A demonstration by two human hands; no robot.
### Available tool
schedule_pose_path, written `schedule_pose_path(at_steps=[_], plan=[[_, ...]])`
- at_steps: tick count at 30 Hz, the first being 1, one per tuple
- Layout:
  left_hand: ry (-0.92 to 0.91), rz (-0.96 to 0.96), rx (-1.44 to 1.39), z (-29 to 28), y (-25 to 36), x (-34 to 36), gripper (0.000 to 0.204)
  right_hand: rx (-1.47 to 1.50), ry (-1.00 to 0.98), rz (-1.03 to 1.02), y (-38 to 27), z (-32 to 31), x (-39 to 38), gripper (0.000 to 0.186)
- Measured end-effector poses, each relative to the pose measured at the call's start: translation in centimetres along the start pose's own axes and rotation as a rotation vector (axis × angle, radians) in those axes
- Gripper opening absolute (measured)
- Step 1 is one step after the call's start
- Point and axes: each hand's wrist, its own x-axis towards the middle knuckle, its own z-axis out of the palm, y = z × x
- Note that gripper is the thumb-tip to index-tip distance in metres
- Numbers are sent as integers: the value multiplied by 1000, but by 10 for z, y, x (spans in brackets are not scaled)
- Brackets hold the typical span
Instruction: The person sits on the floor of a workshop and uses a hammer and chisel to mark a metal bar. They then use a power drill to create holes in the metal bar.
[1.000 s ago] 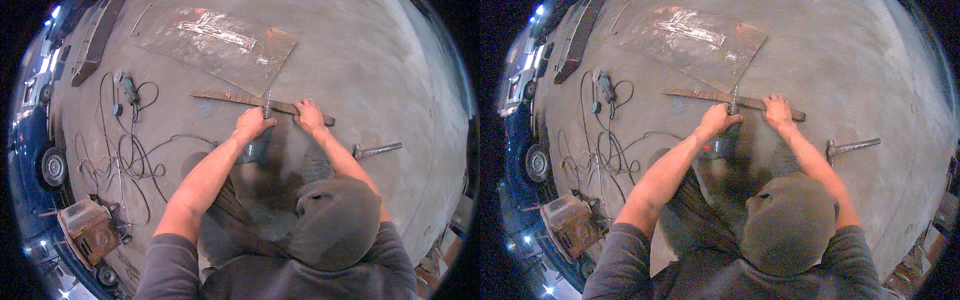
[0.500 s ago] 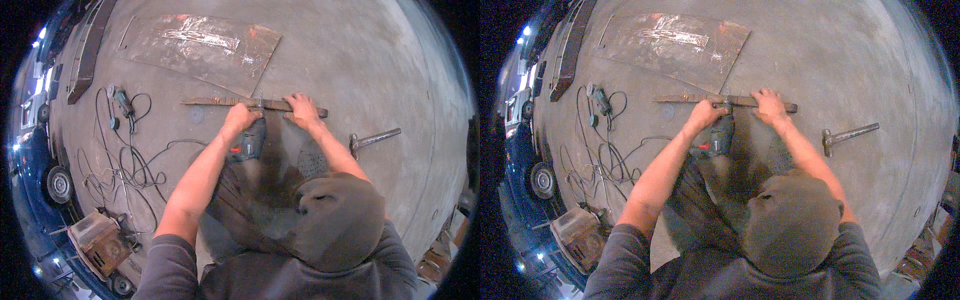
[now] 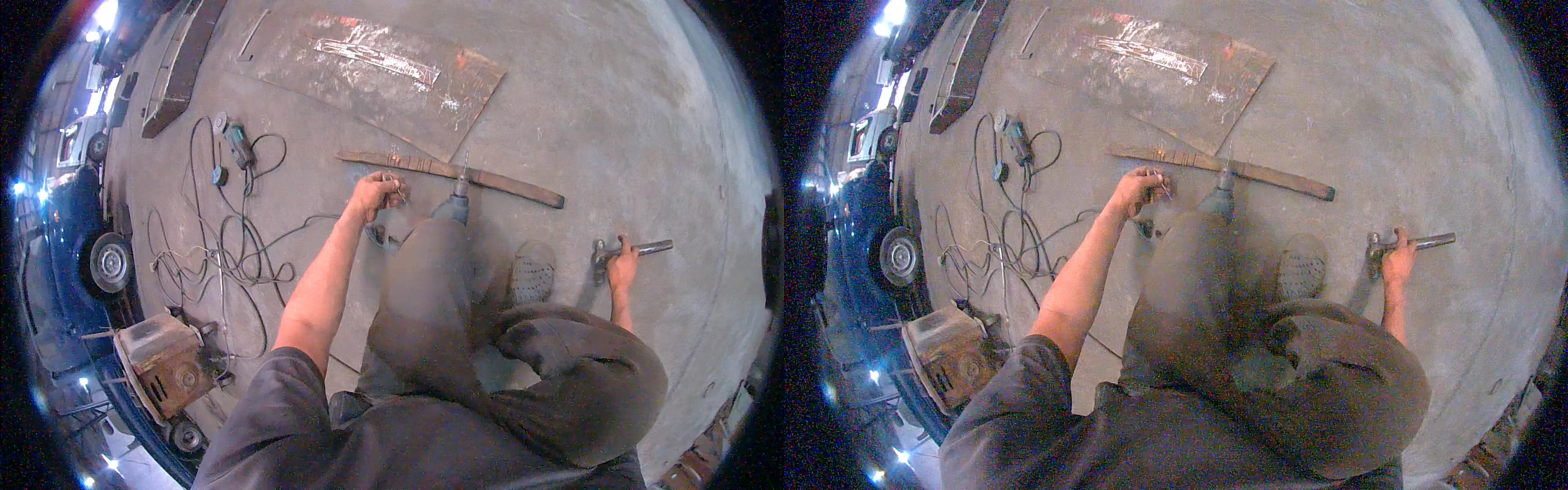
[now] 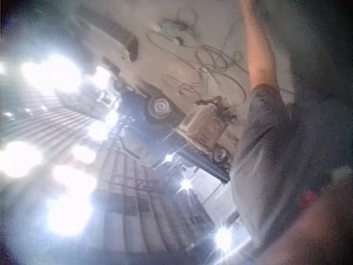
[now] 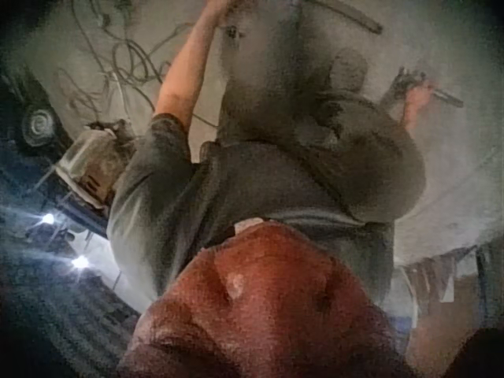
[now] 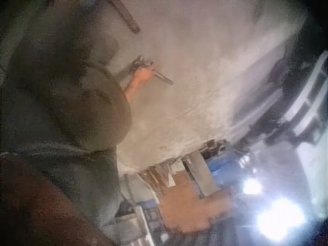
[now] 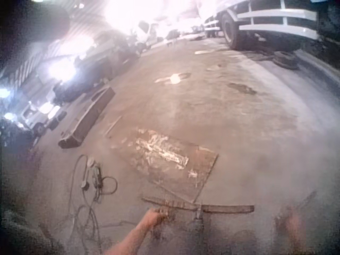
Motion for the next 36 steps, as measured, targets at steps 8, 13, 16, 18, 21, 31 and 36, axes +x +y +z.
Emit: schedule_pose_path(at_steps=[8,13,16,18,21,31,36], plan=[[187,-8,-59,-20,-54,28,27,-379,-150,-297,0,-12,10,42],[188,-58,-51,-37,-58,27,27,-427,-170,-328,-8,-14,4,34],[126,-103,-72,-38,-53,16,28,-451,-234,-386,0,-17,5,35],[101,-76,-181,-32,-52,9,30,-390,-277,-420,10,-18,8,39],[94,-55,-248,-14,-43,-10,30,-135,-376,-343,19,-24,-20,45],[-257,131,-806,7,-8,-42,36,372,-231,-17,-48,-217,45,70],[-277,309,-540,19,30,-57,41,1226,-402,-74,-177,-370,48,37]])
